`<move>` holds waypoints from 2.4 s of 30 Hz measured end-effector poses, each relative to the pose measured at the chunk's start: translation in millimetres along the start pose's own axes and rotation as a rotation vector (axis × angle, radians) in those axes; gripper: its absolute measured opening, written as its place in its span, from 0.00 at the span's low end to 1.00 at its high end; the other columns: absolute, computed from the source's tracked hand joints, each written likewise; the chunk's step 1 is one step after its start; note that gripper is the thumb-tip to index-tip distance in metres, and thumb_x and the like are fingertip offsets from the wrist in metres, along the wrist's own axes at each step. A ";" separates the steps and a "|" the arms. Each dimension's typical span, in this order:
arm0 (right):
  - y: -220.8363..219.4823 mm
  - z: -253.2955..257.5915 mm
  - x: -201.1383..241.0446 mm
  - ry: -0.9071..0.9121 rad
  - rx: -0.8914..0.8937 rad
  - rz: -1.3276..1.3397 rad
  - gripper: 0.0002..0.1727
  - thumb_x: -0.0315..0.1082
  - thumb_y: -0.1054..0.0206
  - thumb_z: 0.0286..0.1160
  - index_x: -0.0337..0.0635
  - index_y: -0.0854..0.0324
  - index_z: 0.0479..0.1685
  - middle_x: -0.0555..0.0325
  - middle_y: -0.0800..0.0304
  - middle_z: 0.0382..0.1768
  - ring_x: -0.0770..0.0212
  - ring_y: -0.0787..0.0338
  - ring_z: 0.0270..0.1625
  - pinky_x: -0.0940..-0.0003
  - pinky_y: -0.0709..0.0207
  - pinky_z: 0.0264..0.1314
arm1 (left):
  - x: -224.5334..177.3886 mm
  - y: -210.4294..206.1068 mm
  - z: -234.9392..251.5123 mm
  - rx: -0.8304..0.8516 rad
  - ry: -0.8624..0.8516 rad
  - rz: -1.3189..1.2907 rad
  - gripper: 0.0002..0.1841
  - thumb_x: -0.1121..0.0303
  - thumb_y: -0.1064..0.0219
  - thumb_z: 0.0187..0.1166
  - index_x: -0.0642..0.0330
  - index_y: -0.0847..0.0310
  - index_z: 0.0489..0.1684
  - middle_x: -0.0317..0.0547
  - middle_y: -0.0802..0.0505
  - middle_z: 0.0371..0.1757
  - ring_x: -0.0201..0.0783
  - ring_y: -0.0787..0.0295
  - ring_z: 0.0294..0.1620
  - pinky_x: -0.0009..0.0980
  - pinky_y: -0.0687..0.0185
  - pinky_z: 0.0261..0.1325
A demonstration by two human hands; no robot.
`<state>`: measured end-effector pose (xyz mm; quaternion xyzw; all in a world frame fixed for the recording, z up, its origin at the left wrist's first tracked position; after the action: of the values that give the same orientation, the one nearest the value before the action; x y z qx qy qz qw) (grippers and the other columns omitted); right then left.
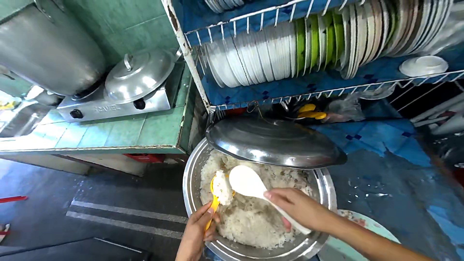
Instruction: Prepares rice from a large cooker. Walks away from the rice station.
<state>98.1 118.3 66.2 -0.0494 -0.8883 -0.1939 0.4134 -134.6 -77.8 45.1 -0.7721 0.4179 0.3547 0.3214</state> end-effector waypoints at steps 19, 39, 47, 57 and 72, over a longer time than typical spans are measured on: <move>-0.4 -14.0 12.6 0.099 0.247 0.042 0.31 0.59 0.61 0.94 0.42 0.25 0.39 0.63 0.30 0.15 0.66 0.24 0.14 0.67 0.22 0.21 | -9.1 -29.3 -63.4 -0.124 -0.214 0.220 0.19 0.70 0.43 0.87 0.68 0.21 0.72 0.37 0.12 0.31 0.22 0.34 0.14 0.19 0.37 0.15; -17.7 -2.5 22.7 0.096 0.194 -0.416 0.39 0.65 0.67 0.91 0.37 0.26 0.52 0.50 0.21 0.25 0.53 0.15 0.24 0.54 0.16 0.35 | -15.0 -84.1 -85.9 -0.397 -0.453 0.677 0.20 0.69 0.35 0.80 0.69 0.16 0.68 0.40 0.06 0.34 0.24 0.16 0.24 0.24 0.16 0.31; 18.0 -3.8 21.1 0.166 0.049 -0.312 0.33 0.64 0.55 0.90 0.41 0.21 0.41 0.56 0.24 0.19 0.61 0.20 0.19 0.62 0.20 0.28 | 1.1 -57.5 -67.4 -0.221 -0.321 0.196 0.20 0.71 0.45 0.88 0.72 0.26 0.74 0.38 0.12 0.32 0.23 0.32 0.14 0.20 0.33 0.16; -34.4 -7.6 -12.9 0.539 -0.350 -0.698 0.44 0.71 0.64 0.87 0.38 0.22 0.28 0.48 0.24 0.13 0.45 0.14 0.22 0.48 0.21 0.26 | 1.9 -59.5 -69.0 -0.214 -0.230 -0.052 0.19 0.71 0.51 0.91 0.71 0.27 0.73 0.38 0.17 0.29 0.22 0.37 0.10 0.17 0.37 0.12; 18.0 -31.0 9.7 0.129 -0.194 -0.464 0.31 0.63 0.52 0.89 0.44 0.19 0.39 0.55 0.20 0.22 0.58 0.15 0.25 0.55 0.18 0.33 | 13.6 -56.8 -69.2 -0.116 -0.227 0.004 0.20 0.70 0.51 0.91 0.70 0.27 0.75 0.38 0.16 0.30 0.21 0.39 0.10 0.17 0.40 0.11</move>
<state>118.4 122.2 97.1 0.1289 -0.8248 -0.3707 0.4070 -60.2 -113.1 82.8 -0.7435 0.3592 0.4641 0.3206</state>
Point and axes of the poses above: each hand's wrist, its own z-axis towards the middle knuckle, its own y-axis out of the back of the hand, x = y × z, the point moved 1 cm from there along z, towards the middle knuckle
